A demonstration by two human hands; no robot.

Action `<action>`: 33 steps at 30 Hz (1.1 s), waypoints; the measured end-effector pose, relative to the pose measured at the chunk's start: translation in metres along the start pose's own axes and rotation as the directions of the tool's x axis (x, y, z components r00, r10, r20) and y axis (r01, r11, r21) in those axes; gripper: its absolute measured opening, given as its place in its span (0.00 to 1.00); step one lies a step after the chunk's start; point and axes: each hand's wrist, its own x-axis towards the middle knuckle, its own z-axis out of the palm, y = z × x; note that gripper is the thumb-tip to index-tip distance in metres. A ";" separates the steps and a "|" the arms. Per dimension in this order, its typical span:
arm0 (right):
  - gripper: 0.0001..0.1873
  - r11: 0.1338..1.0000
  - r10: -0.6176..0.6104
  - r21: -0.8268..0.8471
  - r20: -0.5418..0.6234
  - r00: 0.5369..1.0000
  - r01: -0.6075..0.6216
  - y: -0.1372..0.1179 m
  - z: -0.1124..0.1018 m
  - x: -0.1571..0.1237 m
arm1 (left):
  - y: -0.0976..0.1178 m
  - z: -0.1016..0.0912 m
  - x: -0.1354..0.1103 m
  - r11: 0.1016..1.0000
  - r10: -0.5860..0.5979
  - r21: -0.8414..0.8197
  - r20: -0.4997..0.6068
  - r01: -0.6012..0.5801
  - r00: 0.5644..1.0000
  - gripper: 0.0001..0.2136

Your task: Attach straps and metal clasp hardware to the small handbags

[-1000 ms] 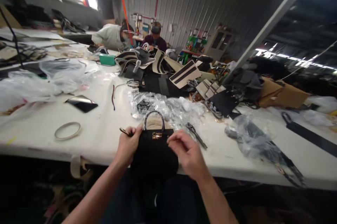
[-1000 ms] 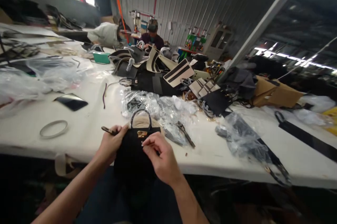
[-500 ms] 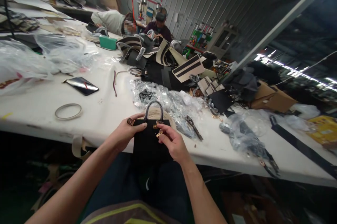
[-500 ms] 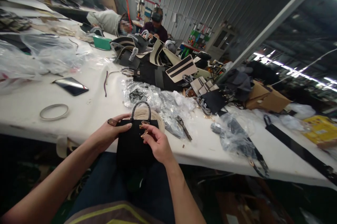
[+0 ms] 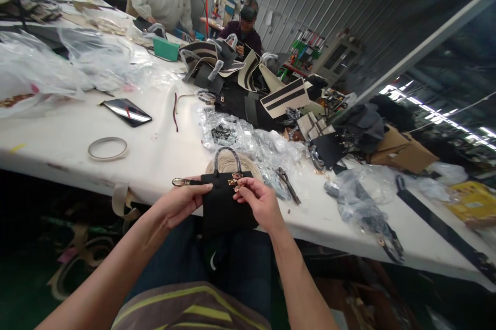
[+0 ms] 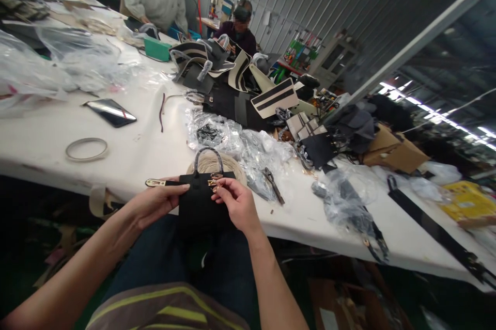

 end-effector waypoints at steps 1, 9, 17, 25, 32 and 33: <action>0.19 1.000 -0.017 -0.027 -0.013 1.000 0.017 -0.005 0.002 -0.001 | -0.001 0.001 -0.001 1.000 0.003 -0.004 -0.002 -0.003 1.000 0.18; 0.18 0.962 -0.099 -0.251 0.044 0.994 0.107 -0.029 0.031 0.006 | -0.002 0.013 -0.003 0.995 0.000 0.100 0.017 -0.002 1.000 0.24; 0.12 0.973 0.071 -0.219 -0.040 0.997 -0.078 -0.031 0.043 0.014 | -0.008 0.006 -0.002 0.997 -0.078 0.001 0.005 0.078 0.997 0.15; 0.08 0.937 0.093 -0.333 -0.050 0.994 -0.104 -0.041 0.046 0.013 | -0.006 0.030 -0.012 0.987 0.126 0.116 -0.093 -0.115 0.988 0.21; 0.08 0.720 -0.027 -0.693 -0.001 1.000 0.019 -0.055 0.058 0.019 | -0.015 0.042 -0.010 0.888 0.297 0.400 -0.121 -0.227 0.947 0.20; 0.08 0.665 -0.041 -0.747 -0.007 0.999 0.022 -0.057 0.064 0.017 | -0.018 0.040 -0.009 0.886 0.301 0.401 -0.121 -0.231 0.946 0.21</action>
